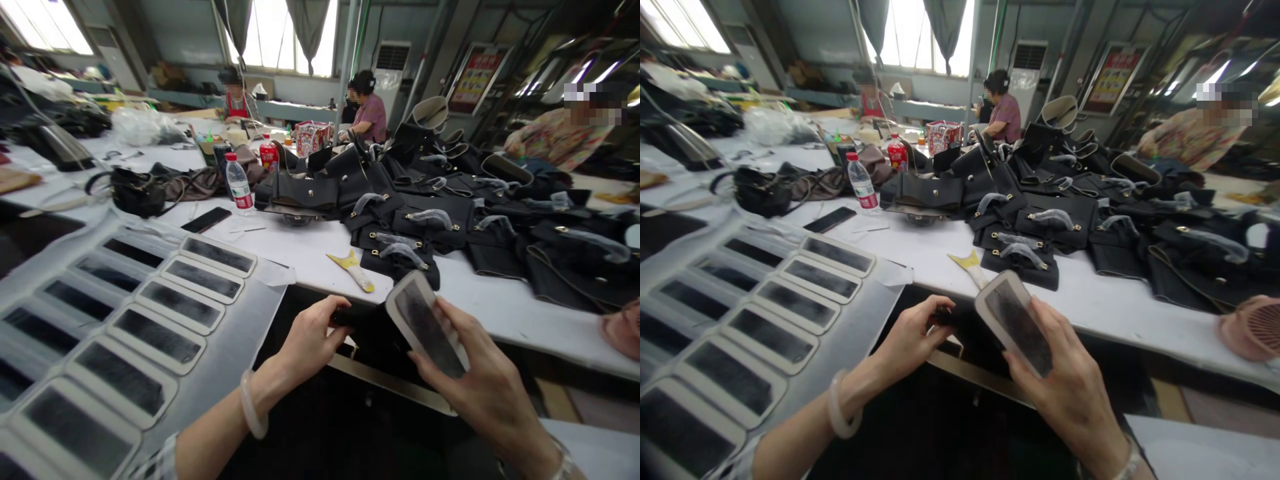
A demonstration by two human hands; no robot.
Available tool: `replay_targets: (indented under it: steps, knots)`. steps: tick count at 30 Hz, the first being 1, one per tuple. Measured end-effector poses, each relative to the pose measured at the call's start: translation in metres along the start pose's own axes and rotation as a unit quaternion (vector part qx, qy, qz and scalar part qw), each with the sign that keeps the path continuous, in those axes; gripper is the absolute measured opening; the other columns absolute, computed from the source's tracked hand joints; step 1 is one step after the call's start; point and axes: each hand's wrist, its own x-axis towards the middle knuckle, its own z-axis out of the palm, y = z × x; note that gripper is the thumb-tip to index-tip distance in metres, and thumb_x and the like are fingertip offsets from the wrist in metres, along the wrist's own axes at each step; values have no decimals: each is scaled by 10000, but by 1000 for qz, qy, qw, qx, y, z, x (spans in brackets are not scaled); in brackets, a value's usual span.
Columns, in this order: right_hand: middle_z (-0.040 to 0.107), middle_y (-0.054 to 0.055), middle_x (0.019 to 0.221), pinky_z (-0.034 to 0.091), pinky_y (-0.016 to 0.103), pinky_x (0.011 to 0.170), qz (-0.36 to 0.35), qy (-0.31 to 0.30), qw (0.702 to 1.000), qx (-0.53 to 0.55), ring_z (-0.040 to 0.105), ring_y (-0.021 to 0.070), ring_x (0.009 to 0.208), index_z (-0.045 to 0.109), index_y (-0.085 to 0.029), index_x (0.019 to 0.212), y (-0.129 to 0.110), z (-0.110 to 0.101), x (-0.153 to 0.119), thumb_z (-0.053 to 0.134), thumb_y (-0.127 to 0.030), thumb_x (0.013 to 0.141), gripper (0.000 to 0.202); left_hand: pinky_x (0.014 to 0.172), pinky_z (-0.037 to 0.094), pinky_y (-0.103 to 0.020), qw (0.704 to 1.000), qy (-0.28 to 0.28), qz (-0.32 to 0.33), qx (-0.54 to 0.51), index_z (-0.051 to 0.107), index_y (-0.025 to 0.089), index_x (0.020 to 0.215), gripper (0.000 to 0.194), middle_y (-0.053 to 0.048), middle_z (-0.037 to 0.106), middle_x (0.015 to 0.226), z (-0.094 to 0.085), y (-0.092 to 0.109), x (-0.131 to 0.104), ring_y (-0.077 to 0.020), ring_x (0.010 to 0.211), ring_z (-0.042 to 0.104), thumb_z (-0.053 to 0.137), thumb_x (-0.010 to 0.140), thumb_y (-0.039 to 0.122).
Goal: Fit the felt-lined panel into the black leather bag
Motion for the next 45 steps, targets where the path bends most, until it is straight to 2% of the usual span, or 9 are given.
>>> replay_targets:
  steps: [5,9,12,15,20,28,33,40,45]
  knots:
    - [465,116,1424,547,373,936,-66,-50,990,-113,594,260,1143,385,-199,1475,9,6,-2,533,-397,931,598,962,506,-413,992,-50,28,110,718,254,1062,259,-70,657,1183,12,-25,-9,-255,1103,586,700,817,169]
    - [532,154,1293,557,411,869,-147,-72,971,-173,578,291,1124,381,-142,1477,12,13,-6,456,-408,964,583,1133,353,-515,984,-98,40,145,753,262,1029,246,-87,550,1406,18,-35,-18,-305,1307,479,702,807,169]
    - [546,162,1273,559,399,825,-184,-87,961,-186,572,290,1120,369,-116,1477,11,23,-6,412,-388,982,566,1172,303,-496,994,-81,2,77,680,257,1193,417,-95,522,1440,19,-38,-24,-275,1337,465,664,801,114]
    - [557,176,1253,568,385,784,-208,-91,957,-183,584,285,1074,399,-84,1448,8,36,-5,393,-383,985,551,1158,337,-398,994,-6,-77,-79,621,235,1263,448,-86,544,1408,19,-46,-31,-236,1322,477,654,823,160]
    - [569,171,1256,598,418,760,-238,-137,950,-150,607,290,1029,406,-138,1458,8,58,-5,449,-285,935,546,1112,356,-404,900,74,-277,-328,615,207,1208,389,-91,625,1272,30,-77,-46,-256,1241,533,592,895,436]
    - [582,112,1336,608,309,850,-280,-250,922,-90,665,230,1080,530,-238,1370,22,54,7,688,-310,762,632,970,432,-463,809,13,-391,-439,627,252,1252,579,-77,653,1284,74,-94,-64,-319,1219,546,404,909,661]
    - [631,109,1295,620,288,800,-329,-267,899,-109,683,251,1055,600,-220,1311,17,56,16,748,-362,731,615,1014,355,-530,719,-24,-452,-527,621,257,1291,734,-85,671,1278,83,-91,-62,-364,1233,536,376,844,785]
    - [666,118,1229,637,327,677,-345,-236,900,-121,685,246,942,621,-202,1296,25,70,8,576,-402,891,454,1092,331,-457,692,-1,-411,-594,616,238,1315,668,-63,678,1281,83,-87,-59,-326,1287,521,441,879,713]
    - [671,121,1164,603,309,632,-313,-172,928,-107,656,222,894,695,-225,1162,19,82,3,393,-346,992,367,1133,304,-437,677,7,-395,-621,616,205,1314,641,-71,662,1304,88,-88,-59,-305,1310,506,451,905,670]
